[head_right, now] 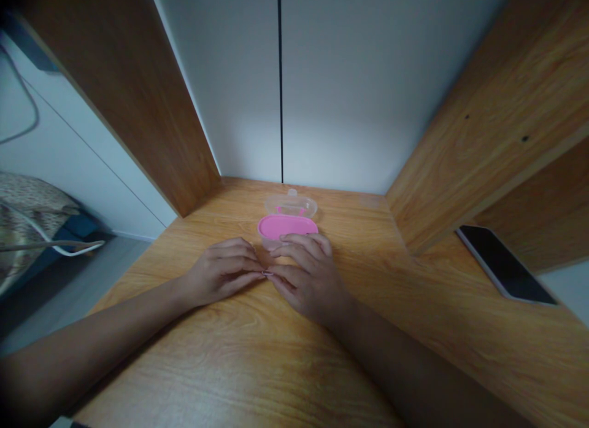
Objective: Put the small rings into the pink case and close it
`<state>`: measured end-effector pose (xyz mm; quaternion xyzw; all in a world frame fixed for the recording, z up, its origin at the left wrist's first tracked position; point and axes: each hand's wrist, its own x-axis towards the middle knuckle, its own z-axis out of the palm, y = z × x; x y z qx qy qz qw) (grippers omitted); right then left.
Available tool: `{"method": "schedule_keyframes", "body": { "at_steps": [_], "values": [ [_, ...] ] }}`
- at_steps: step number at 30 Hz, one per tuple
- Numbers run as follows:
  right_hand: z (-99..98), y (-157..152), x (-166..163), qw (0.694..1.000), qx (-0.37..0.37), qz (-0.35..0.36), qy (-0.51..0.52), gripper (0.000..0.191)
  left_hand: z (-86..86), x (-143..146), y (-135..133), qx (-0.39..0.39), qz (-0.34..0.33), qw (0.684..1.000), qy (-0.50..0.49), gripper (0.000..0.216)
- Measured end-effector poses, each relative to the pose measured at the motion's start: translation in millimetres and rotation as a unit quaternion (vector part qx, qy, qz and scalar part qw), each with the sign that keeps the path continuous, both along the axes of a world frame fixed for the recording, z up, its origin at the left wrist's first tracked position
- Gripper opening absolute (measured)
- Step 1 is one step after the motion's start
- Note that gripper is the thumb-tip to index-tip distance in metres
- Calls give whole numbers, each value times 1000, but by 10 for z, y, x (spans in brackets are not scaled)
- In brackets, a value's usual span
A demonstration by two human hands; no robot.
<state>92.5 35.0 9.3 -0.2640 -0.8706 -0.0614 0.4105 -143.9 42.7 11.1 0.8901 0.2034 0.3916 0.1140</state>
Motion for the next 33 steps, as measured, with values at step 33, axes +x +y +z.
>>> {"method": "schedule_keyframes", "body": {
  "at_steps": [33],
  "values": [
    [-98, 178, 75, 965, -128, -144, 178, 29, 355, 178, 563, -226, 230, 946, 40, 33]
  ]
}}
